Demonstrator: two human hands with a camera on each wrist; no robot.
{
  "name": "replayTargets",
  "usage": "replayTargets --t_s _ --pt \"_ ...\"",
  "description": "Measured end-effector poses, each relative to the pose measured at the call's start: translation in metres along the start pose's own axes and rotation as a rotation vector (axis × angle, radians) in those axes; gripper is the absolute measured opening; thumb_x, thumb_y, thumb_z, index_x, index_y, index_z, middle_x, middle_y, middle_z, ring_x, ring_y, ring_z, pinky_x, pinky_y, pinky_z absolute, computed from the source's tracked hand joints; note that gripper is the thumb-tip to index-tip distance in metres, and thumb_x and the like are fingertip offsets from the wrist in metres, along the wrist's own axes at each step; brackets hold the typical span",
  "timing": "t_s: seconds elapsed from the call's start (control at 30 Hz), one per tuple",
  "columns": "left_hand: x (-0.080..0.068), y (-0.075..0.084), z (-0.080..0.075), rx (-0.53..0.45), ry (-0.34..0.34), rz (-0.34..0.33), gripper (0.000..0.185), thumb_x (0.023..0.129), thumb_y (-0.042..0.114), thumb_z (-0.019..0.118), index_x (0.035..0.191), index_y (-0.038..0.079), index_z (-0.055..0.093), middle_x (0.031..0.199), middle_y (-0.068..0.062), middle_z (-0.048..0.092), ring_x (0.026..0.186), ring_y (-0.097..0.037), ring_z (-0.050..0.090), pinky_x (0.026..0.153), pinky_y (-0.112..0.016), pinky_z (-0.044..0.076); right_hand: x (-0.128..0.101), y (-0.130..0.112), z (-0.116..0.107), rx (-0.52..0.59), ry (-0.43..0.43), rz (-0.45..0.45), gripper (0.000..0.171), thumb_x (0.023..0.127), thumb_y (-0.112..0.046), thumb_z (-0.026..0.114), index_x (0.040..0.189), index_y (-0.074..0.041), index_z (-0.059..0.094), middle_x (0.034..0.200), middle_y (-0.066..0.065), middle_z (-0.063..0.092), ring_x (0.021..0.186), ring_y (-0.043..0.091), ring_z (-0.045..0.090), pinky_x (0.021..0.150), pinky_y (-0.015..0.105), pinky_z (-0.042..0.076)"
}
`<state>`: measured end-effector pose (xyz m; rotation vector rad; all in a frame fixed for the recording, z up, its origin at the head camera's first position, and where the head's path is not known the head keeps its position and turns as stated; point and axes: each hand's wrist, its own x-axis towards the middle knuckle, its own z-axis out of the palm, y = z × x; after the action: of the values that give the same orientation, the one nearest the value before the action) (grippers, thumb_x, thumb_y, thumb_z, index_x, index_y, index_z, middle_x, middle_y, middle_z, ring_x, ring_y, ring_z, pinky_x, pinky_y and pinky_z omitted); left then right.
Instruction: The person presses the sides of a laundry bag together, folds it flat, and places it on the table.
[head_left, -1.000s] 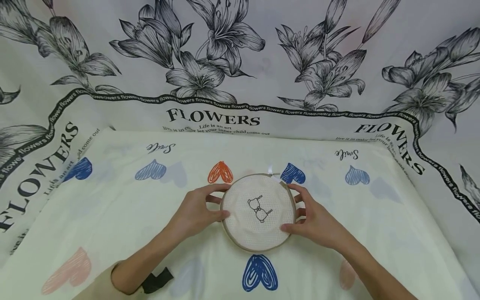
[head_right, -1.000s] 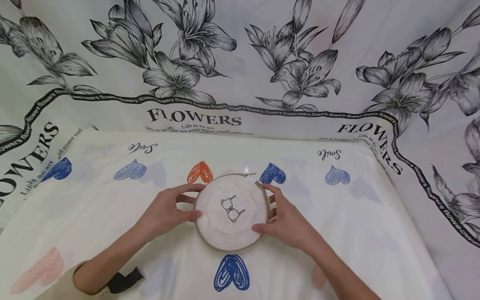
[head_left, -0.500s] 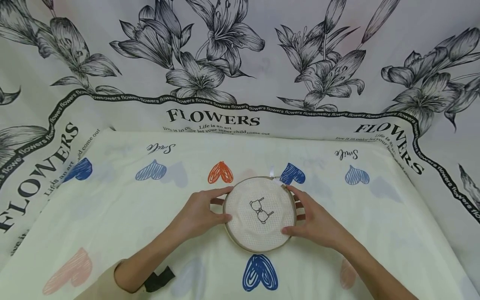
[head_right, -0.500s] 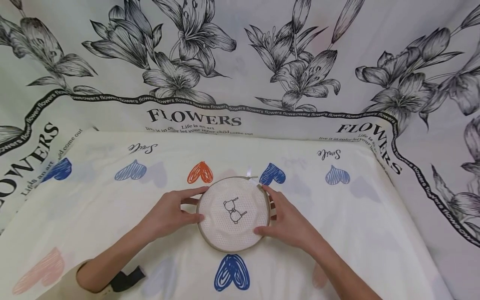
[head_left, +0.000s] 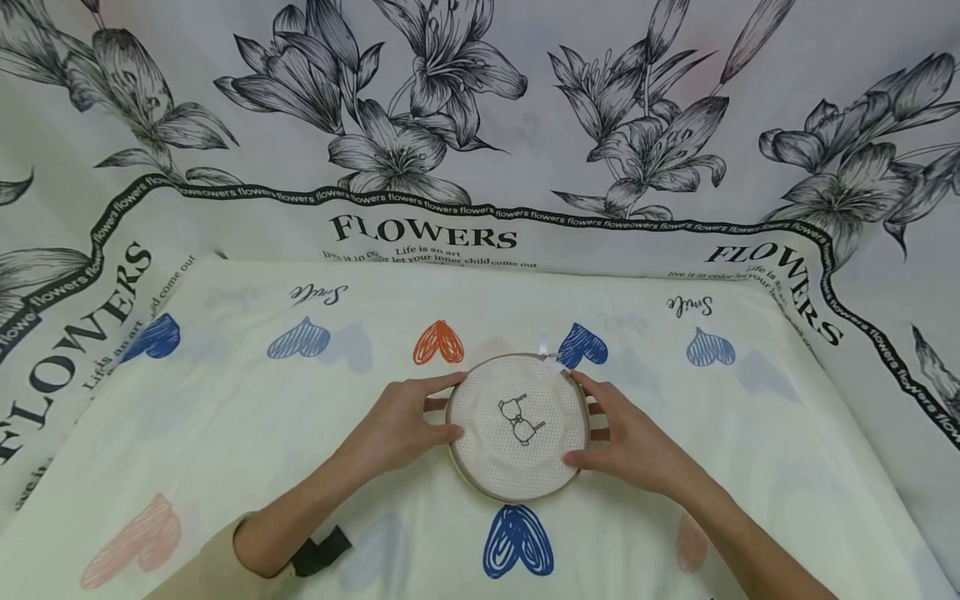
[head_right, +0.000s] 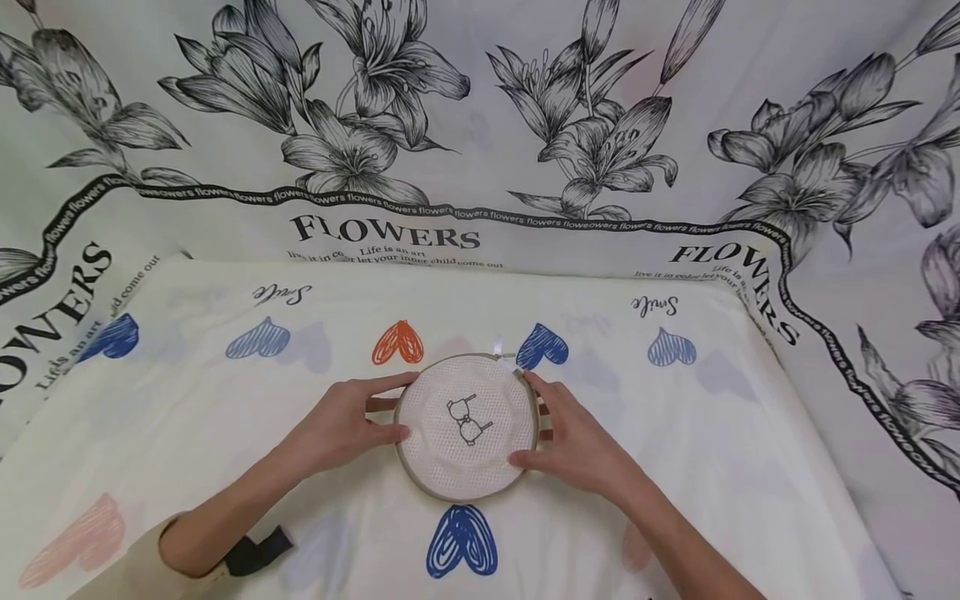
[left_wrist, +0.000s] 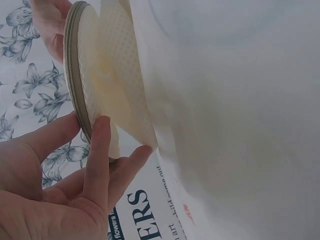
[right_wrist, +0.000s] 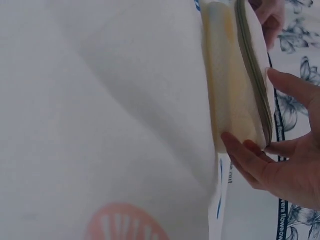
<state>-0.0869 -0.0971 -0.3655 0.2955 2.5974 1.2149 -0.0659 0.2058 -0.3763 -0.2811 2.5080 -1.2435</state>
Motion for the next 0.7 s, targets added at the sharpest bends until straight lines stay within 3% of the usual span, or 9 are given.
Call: replayTargets --t_s 0.4,0.7 --pt "0.0073 -0.0017 -0.0017 0.008 -0.007 0.013 0.065 0.078 0.009 0.084 0.138 0.015 0.06 0.133 -0.009 0.063 0.109 -0.028 0.068 0.077 -0.031 0.058 0.0034 -0.0011 0.0008 -0.061 0.023 0.001 0.101 0.075 -0.023 0.088 0.157 -0.014 0.029 0.143 0.016 0.044 0.111 0.033 0.062 0.08 0.031 0.059" --pt "0.009 -0.0069 0.0044 0.069 0.016 0.012 0.064 0.078 0.011 0.085 0.137 0.014 0.061 0.13 -0.005 0.065 0.107 -0.022 0.068 0.076 -0.028 0.056 0.0048 -0.0008 0.0032 -0.117 0.028 0.001 0.097 0.078 -0.021 0.086 0.157 -0.011 0.03 0.14 0.016 0.045 0.109 0.03 0.062 0.077 0.024 0.057"
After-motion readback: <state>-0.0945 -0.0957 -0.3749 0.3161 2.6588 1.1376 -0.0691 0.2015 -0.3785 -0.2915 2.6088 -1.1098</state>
